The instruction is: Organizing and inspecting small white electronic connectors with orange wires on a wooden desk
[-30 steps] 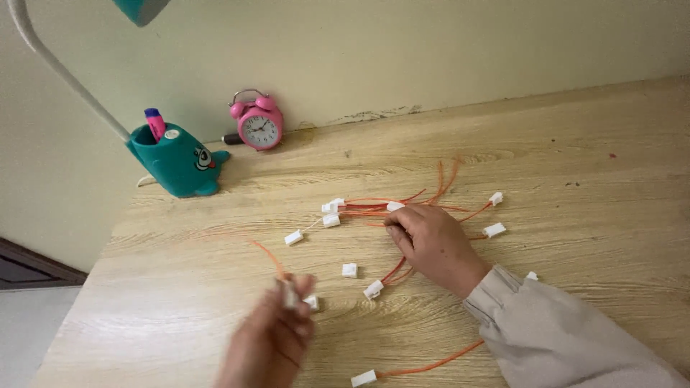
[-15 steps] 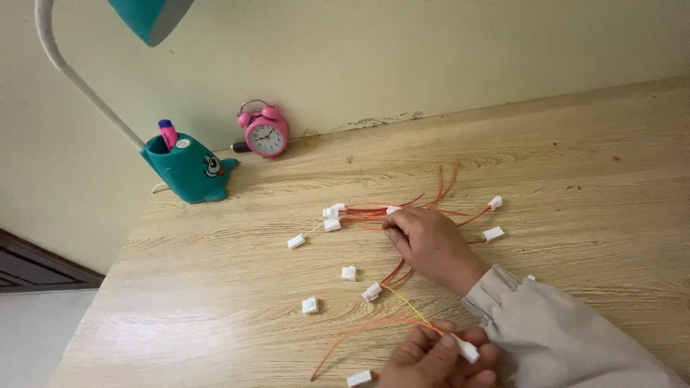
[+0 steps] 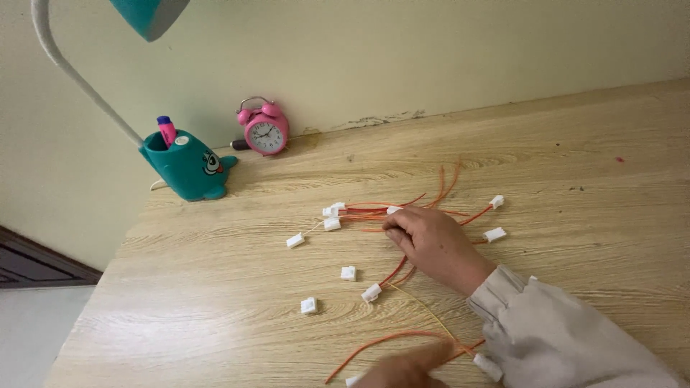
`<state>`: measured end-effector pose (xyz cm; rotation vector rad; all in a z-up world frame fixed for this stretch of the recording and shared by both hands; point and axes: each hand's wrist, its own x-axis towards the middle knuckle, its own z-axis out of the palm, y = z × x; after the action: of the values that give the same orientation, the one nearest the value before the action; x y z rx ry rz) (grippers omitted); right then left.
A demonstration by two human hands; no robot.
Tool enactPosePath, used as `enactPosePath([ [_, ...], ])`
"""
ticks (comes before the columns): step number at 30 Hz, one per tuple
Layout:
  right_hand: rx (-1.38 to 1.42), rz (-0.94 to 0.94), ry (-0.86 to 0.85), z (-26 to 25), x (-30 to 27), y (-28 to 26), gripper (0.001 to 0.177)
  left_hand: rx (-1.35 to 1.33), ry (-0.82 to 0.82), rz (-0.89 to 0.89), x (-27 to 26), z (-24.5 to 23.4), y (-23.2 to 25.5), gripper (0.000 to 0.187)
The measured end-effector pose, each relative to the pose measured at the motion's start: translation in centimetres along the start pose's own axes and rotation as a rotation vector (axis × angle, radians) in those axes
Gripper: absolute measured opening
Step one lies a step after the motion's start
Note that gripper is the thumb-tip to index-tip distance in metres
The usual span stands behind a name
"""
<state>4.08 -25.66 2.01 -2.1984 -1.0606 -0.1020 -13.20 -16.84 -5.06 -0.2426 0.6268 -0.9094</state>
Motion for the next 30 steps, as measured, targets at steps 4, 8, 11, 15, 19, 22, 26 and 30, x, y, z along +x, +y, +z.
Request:
enactPosePath([
  [4,-0.047,-0.02,0.074,0.9,0.0,0.7,0.016,1.074,0.318,0.68,-7.5,7.9,-3.8,0.058],
  [8,-0.004,-0.076,0.092,0.8,-0.1,0.4,0.015,2.142,0.748,1.42,-10.7,9.3,2.0,0.034],
  [11,-0.035,-0.123,0.127,1.1,0.0,0.7,0.012,2.46,1.019,1.474,-10.8,8.1,6.5,0.045],
  [15,-0.013,-0.126,0.152,1.3,-0.1,1.0,0.011,2.551,0.995,1.403,-9.8,7.6,8.6,0.039],
  [19,0.033,-0.076,0.112,1.4,0.0,0.9,0.012,2.59,0.865,1.549,-9.9,8.0,9.2,0.015],
  [22,0.039,-0.086,0.115,1.4,0.2,0.8,0.012,2.406,0.909,1.565,-9.4,7.9,11.2,0.021],
  [26,0.036,0.017,0.093,1.2,0.1,0.2,0.013,2.021,0.901,1.455,-8.6,10.0,11.0,0.024],
  [30,-0.067,-0.109,0.214,1.2,0.2,0.0,0.01,1.877,0.582,1.495,-7.6,10.6,11.6,0.019],
])
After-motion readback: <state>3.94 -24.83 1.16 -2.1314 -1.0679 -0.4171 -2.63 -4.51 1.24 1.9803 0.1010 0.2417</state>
